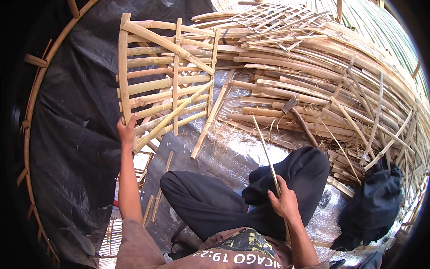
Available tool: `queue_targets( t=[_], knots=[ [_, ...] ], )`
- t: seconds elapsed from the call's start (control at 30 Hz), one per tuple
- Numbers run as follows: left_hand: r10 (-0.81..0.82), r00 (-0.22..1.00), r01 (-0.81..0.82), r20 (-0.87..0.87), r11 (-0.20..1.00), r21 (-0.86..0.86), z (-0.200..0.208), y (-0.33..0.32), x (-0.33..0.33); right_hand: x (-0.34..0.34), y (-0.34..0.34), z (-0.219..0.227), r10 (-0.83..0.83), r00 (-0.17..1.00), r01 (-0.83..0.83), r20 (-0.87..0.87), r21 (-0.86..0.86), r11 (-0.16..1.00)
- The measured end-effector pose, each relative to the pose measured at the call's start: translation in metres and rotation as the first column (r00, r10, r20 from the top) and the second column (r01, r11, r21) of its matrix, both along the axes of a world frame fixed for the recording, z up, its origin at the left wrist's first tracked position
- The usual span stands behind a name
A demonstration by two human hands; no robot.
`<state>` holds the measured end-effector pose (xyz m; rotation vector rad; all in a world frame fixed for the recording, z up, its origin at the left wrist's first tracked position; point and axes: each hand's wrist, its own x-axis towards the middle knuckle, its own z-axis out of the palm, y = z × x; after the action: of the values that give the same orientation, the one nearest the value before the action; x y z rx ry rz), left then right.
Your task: The person assembles a bamboo lattice structure by hand and using a hammer. They weave thin bamboo strips through thicker poles and tap them into position.
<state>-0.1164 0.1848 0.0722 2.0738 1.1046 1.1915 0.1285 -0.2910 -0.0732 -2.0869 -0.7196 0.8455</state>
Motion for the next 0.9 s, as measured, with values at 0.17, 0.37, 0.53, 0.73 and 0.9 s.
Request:
queue_targets(
  t=[0.17,0.37,0.53,0.73,0.9],
  knots=[
    [-0.054,0.998,0.056,0.030,0.996,-0.069,-0.002,-0.002,-0.003,0.001,0.002,-0.001,0.010,1.000,-0.010,-0.004,-0.016,1.000],
    [-0.071,0.986,0.114,0.154,0.948,-0.297,0.005,-0.009,0.000,0.001,0.002,-0.002,0.010,1.000,-0.010,0.003,-0.018,1.000],
    [-0.120,0.974,0.178,0.194,0.933,-0.314,0.012,-0.023,0.009,0.001,0.003,-0.003,-0.001,1.000,0.000,-0.012,-0.023,1.000],
    [-0.115,0.965,0.190,0.237,0.926,-0.326,0.010,-0.035,0.016,0.003,0.001,-0.002,-0.005,1.000,0.005,-0.027,-0.015,1.000],
    [-0.089,0.952,0.171,0.291,0.948,-0.269,0.013,-0.055,0.021,0.006,-0.002,-0.007,0.021,1.000,-0.021,0.006,0.018,1.000]
  ],
)
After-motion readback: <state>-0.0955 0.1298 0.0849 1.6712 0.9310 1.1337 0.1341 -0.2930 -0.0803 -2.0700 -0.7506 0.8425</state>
